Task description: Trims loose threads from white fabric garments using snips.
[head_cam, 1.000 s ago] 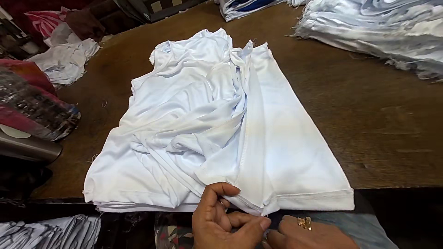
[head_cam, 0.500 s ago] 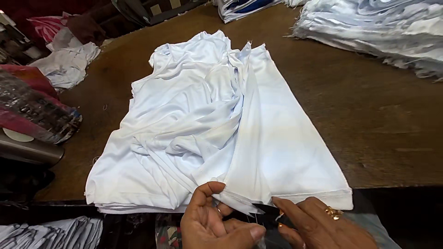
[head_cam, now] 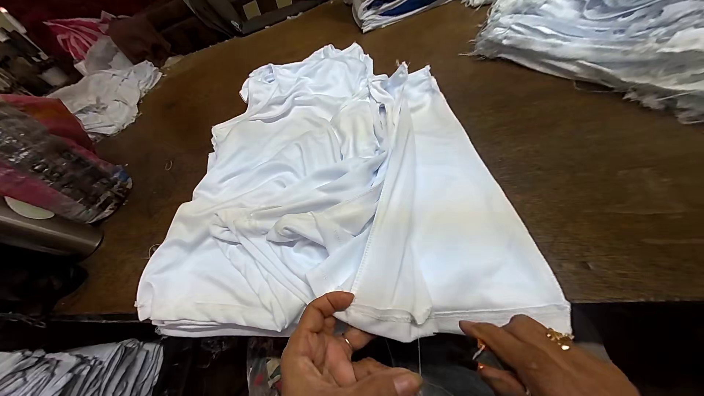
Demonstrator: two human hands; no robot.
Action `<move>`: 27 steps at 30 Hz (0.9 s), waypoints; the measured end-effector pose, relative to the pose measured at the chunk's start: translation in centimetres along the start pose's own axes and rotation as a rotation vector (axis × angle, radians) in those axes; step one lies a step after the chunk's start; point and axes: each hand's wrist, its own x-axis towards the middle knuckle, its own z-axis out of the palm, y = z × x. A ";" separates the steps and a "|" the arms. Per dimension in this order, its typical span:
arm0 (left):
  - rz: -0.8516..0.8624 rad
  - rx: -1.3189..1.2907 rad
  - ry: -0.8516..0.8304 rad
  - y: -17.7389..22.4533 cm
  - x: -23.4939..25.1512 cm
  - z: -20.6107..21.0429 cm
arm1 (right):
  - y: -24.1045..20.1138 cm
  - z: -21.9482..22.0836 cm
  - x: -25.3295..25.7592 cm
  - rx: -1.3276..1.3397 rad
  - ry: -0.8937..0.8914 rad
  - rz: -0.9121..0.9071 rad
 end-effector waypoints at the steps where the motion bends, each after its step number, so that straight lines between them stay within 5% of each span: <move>1: -0.012 -0.001 -0.003 0.1 -0.1 0.0 | -0.3 0.1 0.0 0.000 -0.005 -0.004; 19: 0.007 0.019 -0.040 0.5 -0.6 -0.3 | 0.7 1.5 0.3 0.037 0.080 0.026; 24: 0.040 0.055 -0.227 0.6 -1.1 -0.2 | 0.0 1.6 1.4 0.221 0.054 0.084; 27: 0.165 0.316 -0.240 0.3 -1.1 0.2 | -0.2 2.6 2.3 0.272 0.129 0.068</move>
